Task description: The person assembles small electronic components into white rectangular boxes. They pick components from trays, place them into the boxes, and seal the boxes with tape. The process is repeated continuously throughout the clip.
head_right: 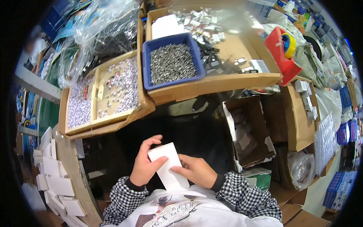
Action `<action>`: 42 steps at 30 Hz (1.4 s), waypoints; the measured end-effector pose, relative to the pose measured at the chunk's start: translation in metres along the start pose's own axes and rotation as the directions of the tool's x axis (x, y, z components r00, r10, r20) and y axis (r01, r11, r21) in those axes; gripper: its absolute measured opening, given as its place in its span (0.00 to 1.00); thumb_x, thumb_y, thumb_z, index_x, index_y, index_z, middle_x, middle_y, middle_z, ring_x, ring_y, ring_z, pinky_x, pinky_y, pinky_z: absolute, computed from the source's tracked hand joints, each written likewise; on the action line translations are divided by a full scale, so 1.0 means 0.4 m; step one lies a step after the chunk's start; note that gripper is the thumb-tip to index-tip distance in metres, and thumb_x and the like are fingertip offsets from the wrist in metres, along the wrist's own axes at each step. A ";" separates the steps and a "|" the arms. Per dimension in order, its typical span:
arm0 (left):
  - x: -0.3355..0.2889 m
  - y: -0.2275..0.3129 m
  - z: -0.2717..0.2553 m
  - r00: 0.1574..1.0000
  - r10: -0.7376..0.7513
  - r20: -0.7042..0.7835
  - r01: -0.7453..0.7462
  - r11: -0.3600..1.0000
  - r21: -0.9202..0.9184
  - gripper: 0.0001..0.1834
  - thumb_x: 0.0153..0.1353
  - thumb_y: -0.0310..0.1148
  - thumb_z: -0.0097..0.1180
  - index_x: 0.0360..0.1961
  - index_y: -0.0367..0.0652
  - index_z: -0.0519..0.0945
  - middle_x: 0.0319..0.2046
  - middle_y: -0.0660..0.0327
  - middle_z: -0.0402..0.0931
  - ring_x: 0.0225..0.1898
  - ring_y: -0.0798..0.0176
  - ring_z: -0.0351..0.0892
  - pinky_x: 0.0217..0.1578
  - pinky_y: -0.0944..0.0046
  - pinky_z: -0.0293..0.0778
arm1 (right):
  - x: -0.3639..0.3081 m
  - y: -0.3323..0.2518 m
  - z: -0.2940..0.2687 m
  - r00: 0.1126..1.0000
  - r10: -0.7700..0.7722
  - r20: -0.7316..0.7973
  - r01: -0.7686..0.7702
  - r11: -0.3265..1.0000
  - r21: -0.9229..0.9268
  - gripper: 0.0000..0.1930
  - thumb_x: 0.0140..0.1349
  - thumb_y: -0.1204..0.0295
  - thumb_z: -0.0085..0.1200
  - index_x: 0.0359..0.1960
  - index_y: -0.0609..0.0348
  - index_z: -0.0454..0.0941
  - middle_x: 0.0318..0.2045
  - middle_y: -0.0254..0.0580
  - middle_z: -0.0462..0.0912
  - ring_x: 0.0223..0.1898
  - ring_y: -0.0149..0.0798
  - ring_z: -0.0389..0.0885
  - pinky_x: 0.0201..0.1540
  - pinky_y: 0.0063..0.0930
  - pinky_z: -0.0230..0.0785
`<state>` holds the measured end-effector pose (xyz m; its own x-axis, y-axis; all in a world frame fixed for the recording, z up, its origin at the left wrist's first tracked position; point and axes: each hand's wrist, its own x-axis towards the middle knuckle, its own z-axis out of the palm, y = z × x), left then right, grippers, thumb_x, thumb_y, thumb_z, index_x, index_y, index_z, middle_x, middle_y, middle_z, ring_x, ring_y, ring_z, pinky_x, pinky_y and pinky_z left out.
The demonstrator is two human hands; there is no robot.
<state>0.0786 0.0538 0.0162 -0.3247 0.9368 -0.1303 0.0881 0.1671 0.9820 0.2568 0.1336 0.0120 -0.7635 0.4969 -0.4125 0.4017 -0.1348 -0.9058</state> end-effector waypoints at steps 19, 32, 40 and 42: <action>0.027 0.060 0.032 0.816 0.258 0.517 -0.439 0.858 0.266 0.49 0.38 0.38 0.72 0.62 0.39 0.62 0.56 0.48 0.65 0.55 0.47 0.67 0.55 0.53 0.65 | -0.014 -0.351 -0.539 0.848 -0.509 -0.147 0.238 0.614 -0.753 0.08 0.60 0.70 0.55 0.37 0.60 0.81 0.30 0.41 0.84 0.31 0.33 0.83 0.37 0.24 0.73; 0.022 0.033 0.034 0.873 0.163 0.459 -0.251 0.958 0.136 0.47 0.42 0.35 0.69 0.64 0.38 0.60 0.60 0.47 0.62 0.62 0.47 0.63 0.61 0.58 0.60 | 0.138 -0.351 -0.757 0.972 -0.023 -0.232 -0.233 -0.114 -0.966 0.12 0.56 0.69 0.50 0.40 0.51 0.82 0.33 0.45 0.83 0.38 0.47 0.82 0.43 0.40 0.73; 0.029 0.035 0.031 0.873 0.150 0.463 -0.215 0.972 0.091 0.45 0.44 0.34 0.68 0.64 0.39 0.61 0.60 0.47 0.63 0.61 0.47 0.65 0.60 0.58 0.61 | 0.125 -0.338 -0.740 0.963 -0.187 -0.196 -0.217 -0.098 -0.971 0.09 0.51 0.72 0.54 0.35 0.51 0.81 0.35 0.41 0.82 0.40 0.45 0.82 0.43 0.37 0.73; 0.031 0.034 0.029 0.875 0.157 0.458 -0.227 0.969 0.101 0.45 0.44 0.34 0.68 0.64 0.39 0.61 0.60 0.47 0.63 0.60 0.47 0.65 0.60 0.58 0.62 | 0.124 -0.344 -0.742 0.970 -0.081 -0.228 -0.237 -0.113 -0.965 0.13 0.56 0.72 0.49 0.42 0.52 0.80 0.37 0.41 0.81 0.41 0.44 0.81 0.45 0.37 0.72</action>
<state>0.0868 0.0713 0.0265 0.1616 0.9866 -0.0222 0.2542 -0.0199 0.9669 0.3139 0.4312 0.1449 -0.6580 0.6888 -0.3044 0.6231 0.7250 0.2936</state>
